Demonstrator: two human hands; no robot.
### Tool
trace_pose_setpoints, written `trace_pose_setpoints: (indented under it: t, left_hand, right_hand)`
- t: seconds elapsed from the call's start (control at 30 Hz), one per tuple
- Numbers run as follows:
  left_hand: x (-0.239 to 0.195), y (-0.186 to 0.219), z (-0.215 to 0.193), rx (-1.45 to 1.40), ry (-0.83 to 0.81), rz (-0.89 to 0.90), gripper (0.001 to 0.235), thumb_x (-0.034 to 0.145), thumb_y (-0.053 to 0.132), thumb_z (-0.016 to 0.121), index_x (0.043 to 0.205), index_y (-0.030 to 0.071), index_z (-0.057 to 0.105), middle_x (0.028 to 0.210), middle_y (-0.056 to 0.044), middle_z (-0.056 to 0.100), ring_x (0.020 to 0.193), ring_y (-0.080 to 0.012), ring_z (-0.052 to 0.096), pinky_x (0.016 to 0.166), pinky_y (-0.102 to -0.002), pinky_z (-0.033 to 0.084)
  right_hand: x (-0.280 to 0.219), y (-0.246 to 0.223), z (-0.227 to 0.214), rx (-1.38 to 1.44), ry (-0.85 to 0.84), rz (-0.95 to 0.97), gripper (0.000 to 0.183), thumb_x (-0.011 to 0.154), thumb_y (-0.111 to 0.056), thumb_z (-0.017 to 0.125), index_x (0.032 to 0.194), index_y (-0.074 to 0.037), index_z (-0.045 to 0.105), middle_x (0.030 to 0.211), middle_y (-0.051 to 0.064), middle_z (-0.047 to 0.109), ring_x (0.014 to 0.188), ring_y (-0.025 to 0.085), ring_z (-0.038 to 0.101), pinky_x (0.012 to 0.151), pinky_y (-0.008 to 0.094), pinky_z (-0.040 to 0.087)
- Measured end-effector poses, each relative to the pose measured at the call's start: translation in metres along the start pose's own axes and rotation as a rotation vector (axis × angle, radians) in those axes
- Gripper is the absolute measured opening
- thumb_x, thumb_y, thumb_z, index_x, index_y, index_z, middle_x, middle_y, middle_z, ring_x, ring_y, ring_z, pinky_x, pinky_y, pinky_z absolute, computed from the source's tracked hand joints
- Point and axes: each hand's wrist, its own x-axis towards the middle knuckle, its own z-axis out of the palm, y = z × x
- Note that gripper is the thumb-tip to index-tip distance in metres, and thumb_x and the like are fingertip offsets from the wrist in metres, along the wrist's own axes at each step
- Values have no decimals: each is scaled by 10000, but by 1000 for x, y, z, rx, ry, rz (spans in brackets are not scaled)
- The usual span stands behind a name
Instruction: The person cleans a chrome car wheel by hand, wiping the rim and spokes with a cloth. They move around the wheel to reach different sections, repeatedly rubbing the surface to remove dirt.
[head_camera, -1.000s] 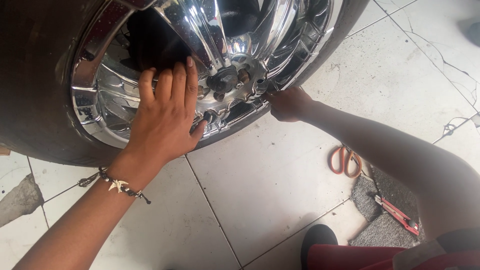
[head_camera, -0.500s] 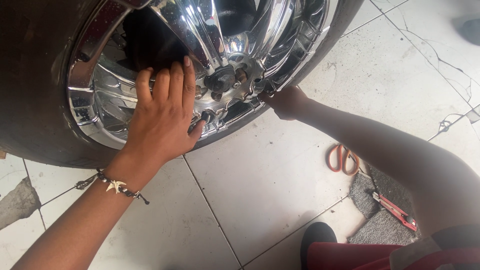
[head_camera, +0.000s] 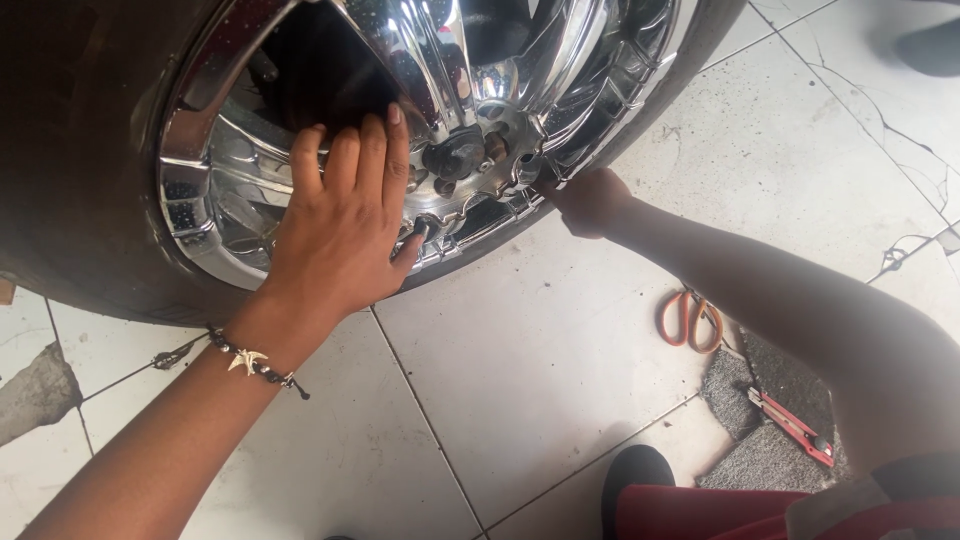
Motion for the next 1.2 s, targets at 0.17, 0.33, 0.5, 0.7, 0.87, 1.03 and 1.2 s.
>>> trace_pose_setpoints:
  t: [0.17, 0.33, 0.5, 0.7, 0.87, 1.03, 1.2]
  left_hand:
    - [0, 1, 0, 1, 14, 2, 1056, 828, 634, 657, 1530, -109, 392, 1368, -193, 544, 1216, -275, 507, 1133, -497, 288]
    - [1, 0, 2, -1, 25, -1, 1064, 840, 643, 654, 1535, -118, 393, 1366, -197, 544, 1214, -281, 505, 1134, -501, 290]
    - [-1, 2, 9, 35, 35, 1, 1060, 847, 649, 638, 1543, -111, 390, 1368, -208, 546, 1223, -285, 504, 1125, -500, 293]
    - [-1, 2, 5, 14, 43, -6, 1044, 862, 647, 635, 1540, -109, 394, 1375, -189, 542, 1227, -275, 501, 1134, -508, 293]
    - [-2, 2, 5, 7, 51, -19, 1039, 877, 647, 644, 1547, -109, 399, 1384, -186, 539, 1233, -276, 490, 1143, -502, 289]
    - [-3, 1, 9, -22, 57, -23, 1049, 865, 637, 658, 1552, -111, 393, 1412, -185, 525, 1235, -278, 482, 1146, -500, 286]
    - [-2, 2, 10, -7, 52, -15, 1061, 860, 647, 656, 1553, -112, 388, 1403, -186, 525, 1238, -280, 482, 1147, -503, 285]
  right_hand:
    - [-11, -6, -5, 101, -105, 20, 922, 924, -98, 454, 1645, -335, -71, 1112, 183, 669, 828, 248, 737, 744, 414, 623]
    - [-16, 23, 16, 54, -203, -105, 769, 949, -152, 454, 1593, -354, 86, 997, 123, 718, 860, 228, 715, 788, 403, 604]
    - [-13, 18, 16, 10, -195, -128, 602, 996, -204, 424, 1570, -298, 267, 1073, 117, 738, 884, 231, 706, 821, 419, 607]
    - [-3, -46, -26, 160, -211, -75, 841, 994, -82, 385, 1684, -299, -45, 1213, 293, 589, 793, 282, 764, 774, 444, 643]
    - [30, -67, 18, 215, -179, 61, 990, 908, -110, 580, 1648, -101, -79, 972, 172, 741, 833, 291, 737, 756, 440, 604]
    - [30, -90, 12, 527, -168, 90, 1068, 906, -124, 586, 1608, -61, -215, 922, 213, 723, 831, 357, 729, 756, 467, 592]
    - [16, -102, -18, 569, -225, 26, 1095, 864, -34, 555, 1643, -170, -203, 946, 234, 682, 830, 357, 745, 723, 458, 636]
